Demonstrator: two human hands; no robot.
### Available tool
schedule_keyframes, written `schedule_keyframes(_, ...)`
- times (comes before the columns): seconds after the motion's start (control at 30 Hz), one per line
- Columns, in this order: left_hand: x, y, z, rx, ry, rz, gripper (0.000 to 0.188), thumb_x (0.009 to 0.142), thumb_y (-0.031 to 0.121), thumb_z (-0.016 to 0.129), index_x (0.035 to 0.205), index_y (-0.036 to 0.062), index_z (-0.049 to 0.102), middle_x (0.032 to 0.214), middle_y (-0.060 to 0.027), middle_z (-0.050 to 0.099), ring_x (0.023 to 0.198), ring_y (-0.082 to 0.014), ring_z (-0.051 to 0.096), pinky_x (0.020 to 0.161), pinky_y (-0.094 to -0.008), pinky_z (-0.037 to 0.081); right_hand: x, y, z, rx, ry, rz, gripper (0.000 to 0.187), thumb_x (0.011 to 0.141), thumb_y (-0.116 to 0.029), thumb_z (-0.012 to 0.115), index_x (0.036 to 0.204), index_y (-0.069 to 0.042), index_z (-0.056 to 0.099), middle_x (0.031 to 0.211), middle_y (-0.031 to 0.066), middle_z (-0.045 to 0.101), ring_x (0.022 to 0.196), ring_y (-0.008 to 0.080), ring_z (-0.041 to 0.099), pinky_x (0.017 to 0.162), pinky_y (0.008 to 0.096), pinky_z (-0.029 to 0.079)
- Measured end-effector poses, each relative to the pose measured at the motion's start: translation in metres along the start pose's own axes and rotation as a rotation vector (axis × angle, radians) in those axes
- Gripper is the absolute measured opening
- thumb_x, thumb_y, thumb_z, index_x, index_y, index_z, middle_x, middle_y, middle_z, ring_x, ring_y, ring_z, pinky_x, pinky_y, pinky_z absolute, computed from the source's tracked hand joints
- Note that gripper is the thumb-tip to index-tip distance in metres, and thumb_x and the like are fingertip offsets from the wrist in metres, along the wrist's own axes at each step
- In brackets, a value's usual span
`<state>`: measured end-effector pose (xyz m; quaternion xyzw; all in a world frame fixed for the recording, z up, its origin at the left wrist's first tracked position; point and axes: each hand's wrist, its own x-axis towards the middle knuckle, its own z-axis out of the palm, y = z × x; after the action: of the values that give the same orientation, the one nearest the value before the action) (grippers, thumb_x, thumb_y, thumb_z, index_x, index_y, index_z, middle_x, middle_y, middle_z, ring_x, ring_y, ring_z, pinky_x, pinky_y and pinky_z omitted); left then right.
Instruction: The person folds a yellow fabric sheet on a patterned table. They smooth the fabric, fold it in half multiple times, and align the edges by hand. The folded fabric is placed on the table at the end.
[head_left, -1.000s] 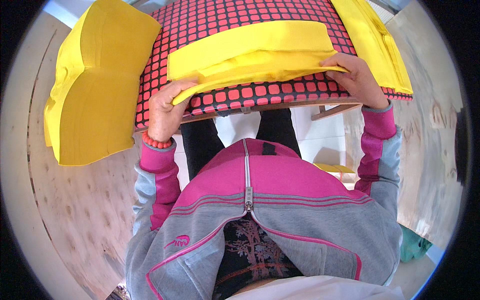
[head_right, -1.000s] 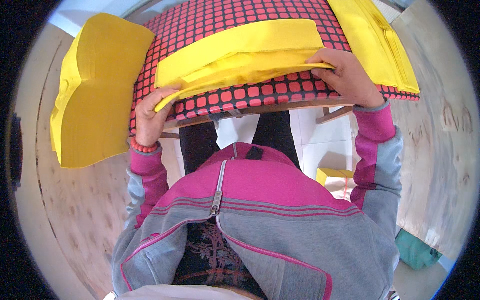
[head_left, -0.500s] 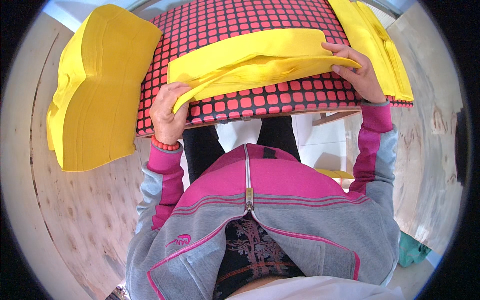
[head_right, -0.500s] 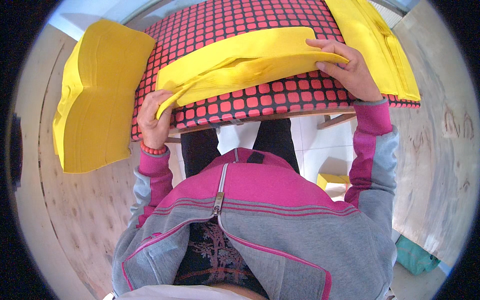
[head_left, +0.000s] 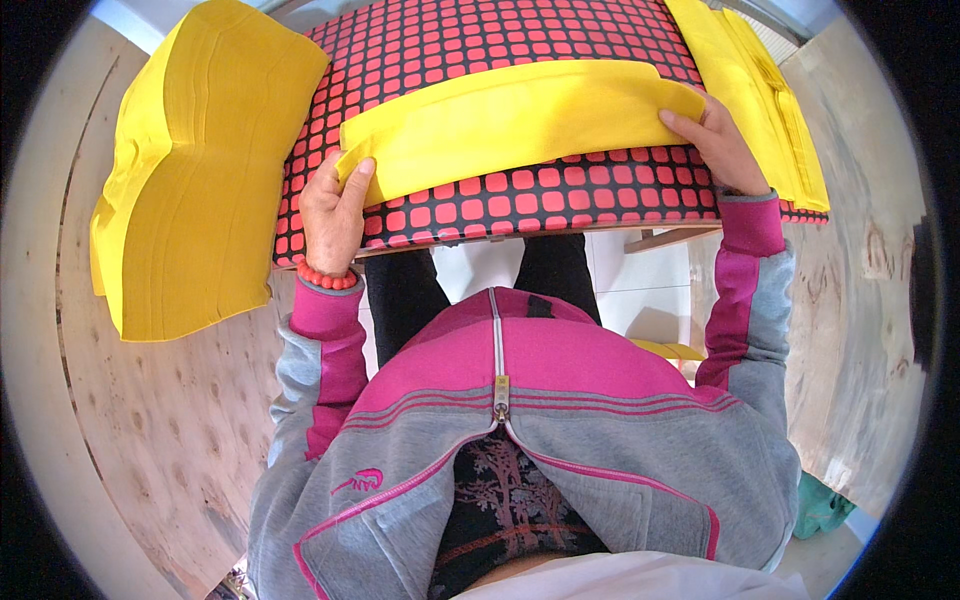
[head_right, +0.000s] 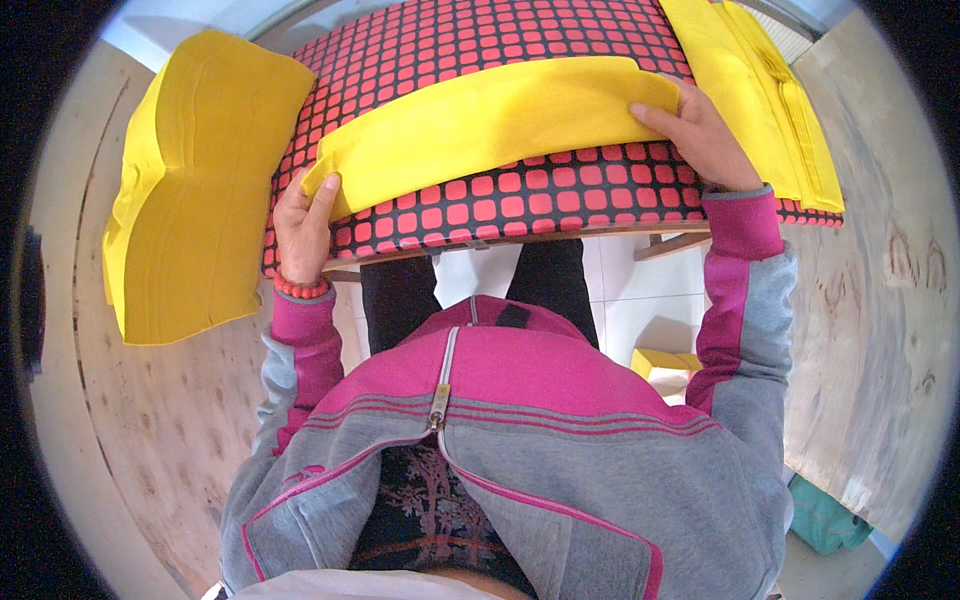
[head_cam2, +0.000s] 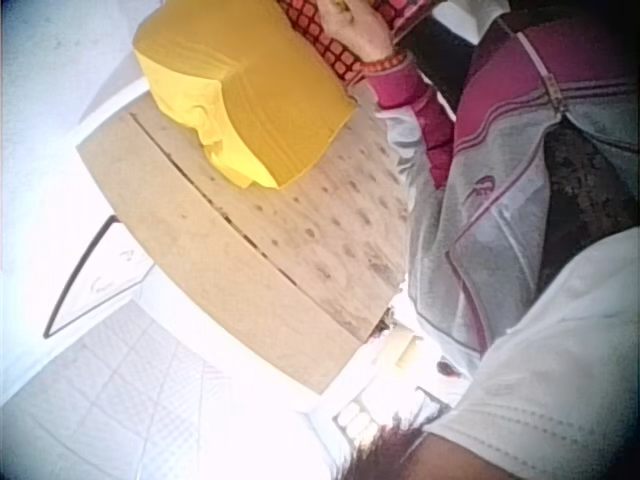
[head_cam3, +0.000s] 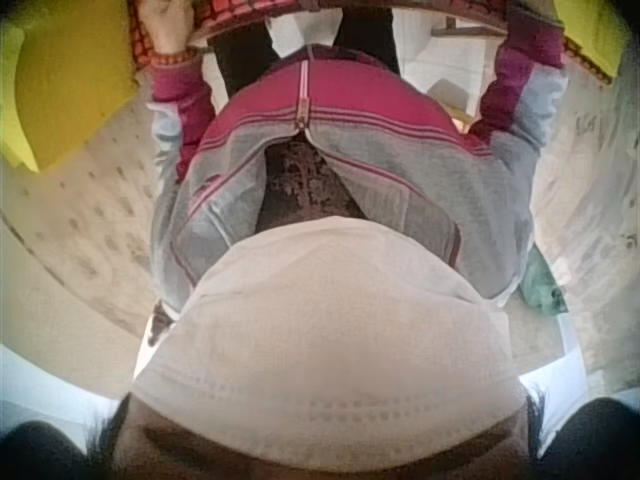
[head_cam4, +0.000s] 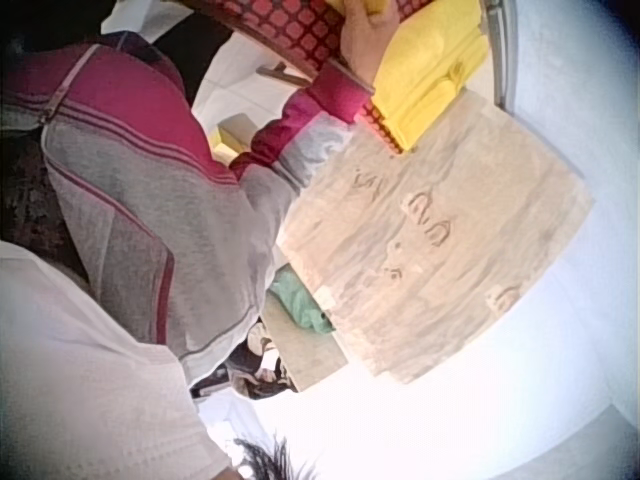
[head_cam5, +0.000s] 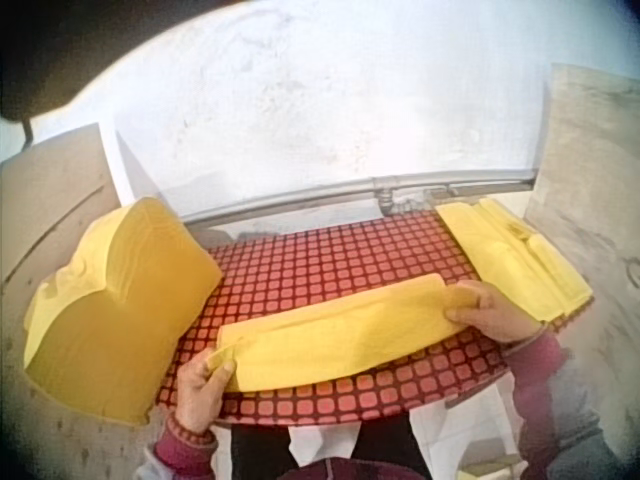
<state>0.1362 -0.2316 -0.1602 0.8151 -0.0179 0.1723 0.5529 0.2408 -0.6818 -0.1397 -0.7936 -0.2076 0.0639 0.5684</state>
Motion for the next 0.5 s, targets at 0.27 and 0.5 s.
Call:
schedule_keyframes(0.27,0.021,-0.001,-0.001,0.277,0.034,0.122,0.020,0.102,0.017,0.062,0.107,-0.0027,0.065,0.086,-0.0160,0.069,0.076,-0.0165,0.064,0.071,-0.0322,0.050,0.011,0.009,0.016,-0.308,0.216,-0.130,0.029,0.101,-0.023,0.062,0.116,0.002,0.064,0.096,0.0120,0.068,0.088,0.0211,0.064,0.079,0.0328,0.049)
schedule_keyframes(0.5,0.026,-0.007,-0.005,0.331,-0.003,0.061,0.020,0.103,0.015,0.060,0.108,-0.0037,0.065,0.092,-0.0069,0.067,0.083,-0.0103,0.058,0.075,-0.0271,0.048,0.012,0.008,0.030,-0.637,0.362,-0.163,0.027,0.101,-0.026,0.062,0.098,0.000,0.057,0.084,0.0225,0.057,0.078,0.0399,0.059,0.068,0.0435,0.045)
